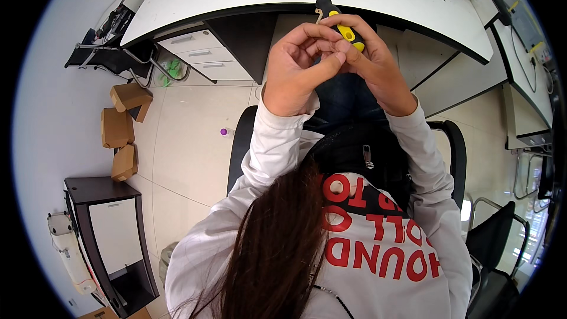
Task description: The person uses a screwdriver to tighten screws on the internal components of a disassembled white plastic device. They repeatedly pick up screws from the table and secure them into the device housing while seated at a workbench.
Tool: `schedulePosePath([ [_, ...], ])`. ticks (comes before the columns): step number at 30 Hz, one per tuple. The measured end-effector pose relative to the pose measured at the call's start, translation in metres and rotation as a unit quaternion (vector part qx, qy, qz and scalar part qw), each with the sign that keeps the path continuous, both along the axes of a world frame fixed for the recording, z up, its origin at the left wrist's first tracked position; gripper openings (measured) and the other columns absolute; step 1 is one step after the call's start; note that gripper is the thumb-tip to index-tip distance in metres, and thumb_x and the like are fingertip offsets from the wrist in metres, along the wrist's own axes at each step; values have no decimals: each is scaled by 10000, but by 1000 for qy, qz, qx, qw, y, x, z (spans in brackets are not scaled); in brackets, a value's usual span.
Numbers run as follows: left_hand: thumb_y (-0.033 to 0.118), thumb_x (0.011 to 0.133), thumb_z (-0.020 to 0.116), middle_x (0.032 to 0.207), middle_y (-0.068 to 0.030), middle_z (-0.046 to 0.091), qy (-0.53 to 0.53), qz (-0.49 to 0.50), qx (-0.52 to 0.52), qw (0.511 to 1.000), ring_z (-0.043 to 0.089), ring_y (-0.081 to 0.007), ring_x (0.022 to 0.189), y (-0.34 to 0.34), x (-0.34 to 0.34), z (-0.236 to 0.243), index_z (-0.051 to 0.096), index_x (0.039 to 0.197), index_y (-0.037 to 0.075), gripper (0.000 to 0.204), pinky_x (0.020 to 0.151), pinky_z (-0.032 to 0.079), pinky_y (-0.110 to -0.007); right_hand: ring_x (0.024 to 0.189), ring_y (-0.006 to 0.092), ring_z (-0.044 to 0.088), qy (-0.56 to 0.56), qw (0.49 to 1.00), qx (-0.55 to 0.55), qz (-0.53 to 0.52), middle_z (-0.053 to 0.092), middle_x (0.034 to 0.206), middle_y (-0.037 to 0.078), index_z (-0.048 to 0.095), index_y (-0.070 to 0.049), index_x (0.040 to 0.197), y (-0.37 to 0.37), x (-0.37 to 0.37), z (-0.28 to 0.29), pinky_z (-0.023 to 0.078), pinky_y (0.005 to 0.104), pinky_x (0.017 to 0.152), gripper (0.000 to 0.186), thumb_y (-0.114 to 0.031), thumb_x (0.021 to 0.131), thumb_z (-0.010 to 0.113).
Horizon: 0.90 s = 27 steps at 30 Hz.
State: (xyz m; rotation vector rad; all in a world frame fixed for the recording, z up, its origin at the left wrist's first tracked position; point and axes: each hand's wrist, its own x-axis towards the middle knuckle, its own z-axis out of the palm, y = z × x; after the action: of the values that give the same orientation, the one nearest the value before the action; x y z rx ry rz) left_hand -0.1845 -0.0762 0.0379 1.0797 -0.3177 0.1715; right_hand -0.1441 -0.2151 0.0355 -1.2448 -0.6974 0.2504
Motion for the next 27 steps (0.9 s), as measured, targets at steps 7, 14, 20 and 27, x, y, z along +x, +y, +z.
schedulePosePath([
  [7, -47, 735, 626, 878, -100, 618, -2, 22, -3, 1000, 589, -119, 821, -1, -1, 0, 569, 933, -53, 207, 745, 464, -215, 850, 82, 559, 2, 1000, 5, 4, 547, 1013, 9, 502, -93, 1150, 0, -1, 1, 505, 220, 723, 304, -240, 889, 554],
  [14, -61, 731, 626, 872, -105, 617, -13, 32, -15, 999, 590, -121, 813, -2, 1, -4, 570, 914, -49, 191, 761, 477, -228, 814, 80, 569, -1, 1000, 8, 8, 558, 1020, 14, 503, -97, 1150, 1, 0, -1, 508, 215, 712, 299, -231, 888, 555],
  [20, -24, 741, 640, 901, -95, 588, -19, 41, -13, 999, 561, -126, 749, -5, 1, -6, 564, 873, -12, 153, 692, 458, -249, 815, 81, 570, -8, 1000, 6, 2, 558, 1025, 18, 504, -98, 1147, 1, 1, -3, 510, 211, 694, 293, -216, 885, 557],
  [27, -43, 742, 630, 903, -99, 597, -21, 34, -20, 999, 575, -127, 791, -5, 1, -5, 564, 899, -25, 171, 737, 474, -248, 881, 98, 567, -21, 1000, 13, -1, 546, 1065, 20, 500, -96, 1149, 1, 2, -4, 513, 213, 690, 294, -211, 885, 556],
])
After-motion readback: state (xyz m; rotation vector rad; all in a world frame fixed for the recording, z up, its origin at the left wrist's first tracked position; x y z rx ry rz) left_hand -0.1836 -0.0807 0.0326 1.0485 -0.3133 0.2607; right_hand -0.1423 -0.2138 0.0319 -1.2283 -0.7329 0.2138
